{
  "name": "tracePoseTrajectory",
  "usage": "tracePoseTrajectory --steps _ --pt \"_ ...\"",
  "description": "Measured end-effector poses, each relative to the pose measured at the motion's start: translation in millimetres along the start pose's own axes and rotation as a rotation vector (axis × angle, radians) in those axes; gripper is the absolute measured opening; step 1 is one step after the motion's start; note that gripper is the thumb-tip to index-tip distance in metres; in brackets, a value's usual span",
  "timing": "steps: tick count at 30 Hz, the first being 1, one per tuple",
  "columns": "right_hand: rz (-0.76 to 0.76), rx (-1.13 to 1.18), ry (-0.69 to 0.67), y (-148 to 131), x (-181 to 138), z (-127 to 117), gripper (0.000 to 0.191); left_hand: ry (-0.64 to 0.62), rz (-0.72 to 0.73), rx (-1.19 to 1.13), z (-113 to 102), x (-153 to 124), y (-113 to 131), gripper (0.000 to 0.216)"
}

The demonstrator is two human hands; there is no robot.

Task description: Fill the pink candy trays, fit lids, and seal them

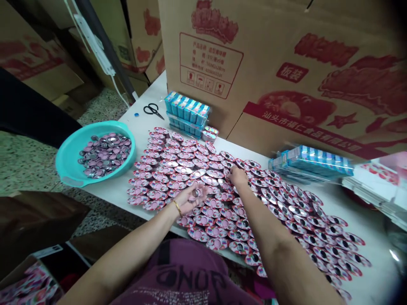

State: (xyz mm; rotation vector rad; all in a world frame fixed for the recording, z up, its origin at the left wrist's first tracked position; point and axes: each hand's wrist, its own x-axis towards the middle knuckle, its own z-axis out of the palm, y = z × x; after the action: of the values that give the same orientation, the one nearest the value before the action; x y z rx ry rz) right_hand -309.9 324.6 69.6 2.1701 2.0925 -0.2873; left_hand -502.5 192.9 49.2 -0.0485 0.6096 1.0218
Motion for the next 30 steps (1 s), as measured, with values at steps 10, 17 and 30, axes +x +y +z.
tracePoseTrajectory --steps 10,17,30 --pt "-0.781 0.518 0.016 -51 -93 15 0.022 0.042 -0.031 0.076 5 33 -4 0.028" --pt "-0.530 0.700 0.272 -18 -102 26 0.015 0.040 -0.101 0.210 10 50 -10 0.009" --pt "-0.136 0.884 0.271 -5 -94 40 0.009 0.092 -0.005 0.281 37 73 -27 0.018"
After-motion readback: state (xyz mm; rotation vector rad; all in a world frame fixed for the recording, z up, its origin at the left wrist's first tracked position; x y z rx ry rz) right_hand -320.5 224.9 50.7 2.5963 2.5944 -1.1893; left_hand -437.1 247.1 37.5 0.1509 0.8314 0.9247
